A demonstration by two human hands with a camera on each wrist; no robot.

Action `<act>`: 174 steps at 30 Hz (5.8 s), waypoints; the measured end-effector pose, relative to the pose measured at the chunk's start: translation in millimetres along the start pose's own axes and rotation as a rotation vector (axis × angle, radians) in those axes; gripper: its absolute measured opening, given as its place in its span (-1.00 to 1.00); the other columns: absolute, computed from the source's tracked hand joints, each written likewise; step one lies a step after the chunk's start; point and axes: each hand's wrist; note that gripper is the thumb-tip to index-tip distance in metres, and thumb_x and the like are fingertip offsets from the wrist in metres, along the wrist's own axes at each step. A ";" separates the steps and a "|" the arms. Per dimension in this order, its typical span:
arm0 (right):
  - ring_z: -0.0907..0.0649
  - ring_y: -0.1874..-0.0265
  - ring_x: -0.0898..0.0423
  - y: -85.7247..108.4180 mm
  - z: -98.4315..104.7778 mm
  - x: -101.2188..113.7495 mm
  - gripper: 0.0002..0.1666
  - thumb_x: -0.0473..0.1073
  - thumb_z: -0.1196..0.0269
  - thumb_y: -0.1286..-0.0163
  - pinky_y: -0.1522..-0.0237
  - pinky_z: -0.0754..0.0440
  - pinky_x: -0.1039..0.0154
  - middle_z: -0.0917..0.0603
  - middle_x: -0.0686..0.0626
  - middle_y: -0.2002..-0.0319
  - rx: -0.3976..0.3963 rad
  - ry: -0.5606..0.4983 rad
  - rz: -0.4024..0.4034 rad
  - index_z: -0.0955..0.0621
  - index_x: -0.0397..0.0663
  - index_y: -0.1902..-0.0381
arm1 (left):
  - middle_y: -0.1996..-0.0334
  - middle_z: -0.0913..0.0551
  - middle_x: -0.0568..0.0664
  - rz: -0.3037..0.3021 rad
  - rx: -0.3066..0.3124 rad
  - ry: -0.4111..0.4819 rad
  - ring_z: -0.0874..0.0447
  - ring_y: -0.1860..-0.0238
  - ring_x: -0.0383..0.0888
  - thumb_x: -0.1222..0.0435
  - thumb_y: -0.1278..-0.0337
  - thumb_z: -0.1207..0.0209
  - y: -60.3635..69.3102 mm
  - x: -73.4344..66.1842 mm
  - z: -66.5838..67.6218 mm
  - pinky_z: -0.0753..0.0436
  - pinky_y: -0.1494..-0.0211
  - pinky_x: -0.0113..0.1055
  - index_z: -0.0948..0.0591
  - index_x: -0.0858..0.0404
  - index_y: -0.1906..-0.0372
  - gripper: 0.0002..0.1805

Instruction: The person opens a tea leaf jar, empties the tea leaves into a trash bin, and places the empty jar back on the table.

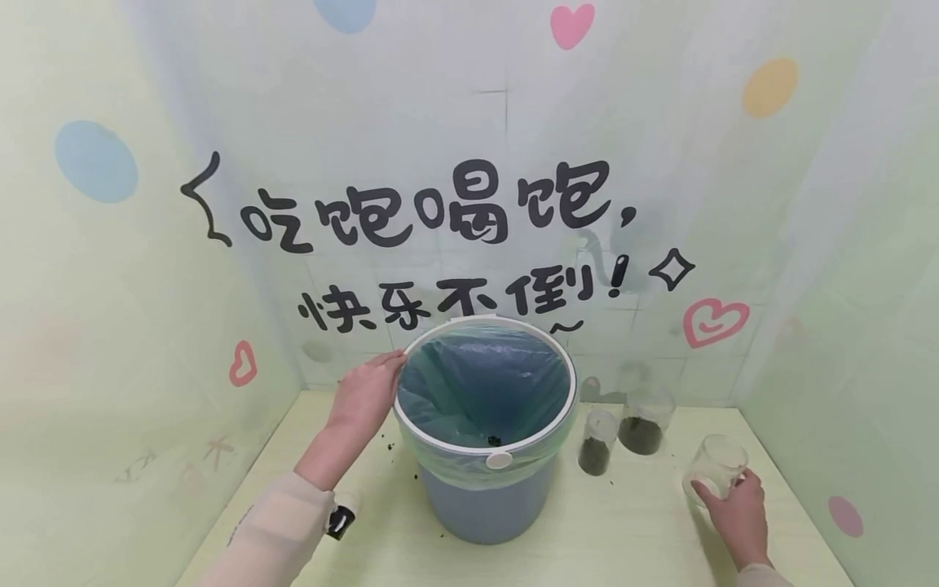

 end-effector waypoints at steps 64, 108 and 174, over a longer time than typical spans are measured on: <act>-0.26 -0.27 -0.56 -2.0 31.6 51.4 0.09 0.03 -0.31 -0.31 -0.25 -0.27 -0.46 -0.24 -0.62 -0.30 -0.238 0.010 0.264 -0.04 -0.50 -0.48 | -0.21 -0.66 0.05 -0.040 -0.030 -0.043 -0.71 -0.13 0.06 0.49 -0.36 -0.05 1.4 0.1 -0.4 -0.77 0.02 -0.13 -0.65 0.25 -0.18 -0.62; -0.24 -0.29 -0.55 -15.1 15.0 85.6 0.03 -0.08 -0.29 -0.33 -0.21 -0.29 -0.48 -0.20 -0.63 -0.31 -0.159 0.022 0.323 -0.03 -0.50 -0.48 | -0.29 -0.60 0.03 -0.012 0.036 -0.056 -0.63 -0.24 0.03 0.52 -0.37 -0.03 -1.3 -2.7 1.2 -0.70 -0.17 -0.13 -0.59 0.20 -0.26 -0.56; -0.25 -0.25 -0.57 -26.2 -14.5 97.9 0.05 -0.14 -0.33 -0.28 -0.30 -0.24 -0.45 -0.18 -0.69 -0.28 -0.082 0.013 0.349 -0.03 -0.64 -0.42 | -0.23 -0.64 0.03 -0.012 -0.016 -0.054 -0.70 -0.16 0.04 0.52 -0.34 -0.07 1.2 -2.2 1.3 -0.76 -0.04 -0.17 -0.63 0.21 -0.21 -0.59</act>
Point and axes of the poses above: each hand's wrist, its own y-axis away from the middle knuckle, its own z-axis out of the back of the hand, x = y × z
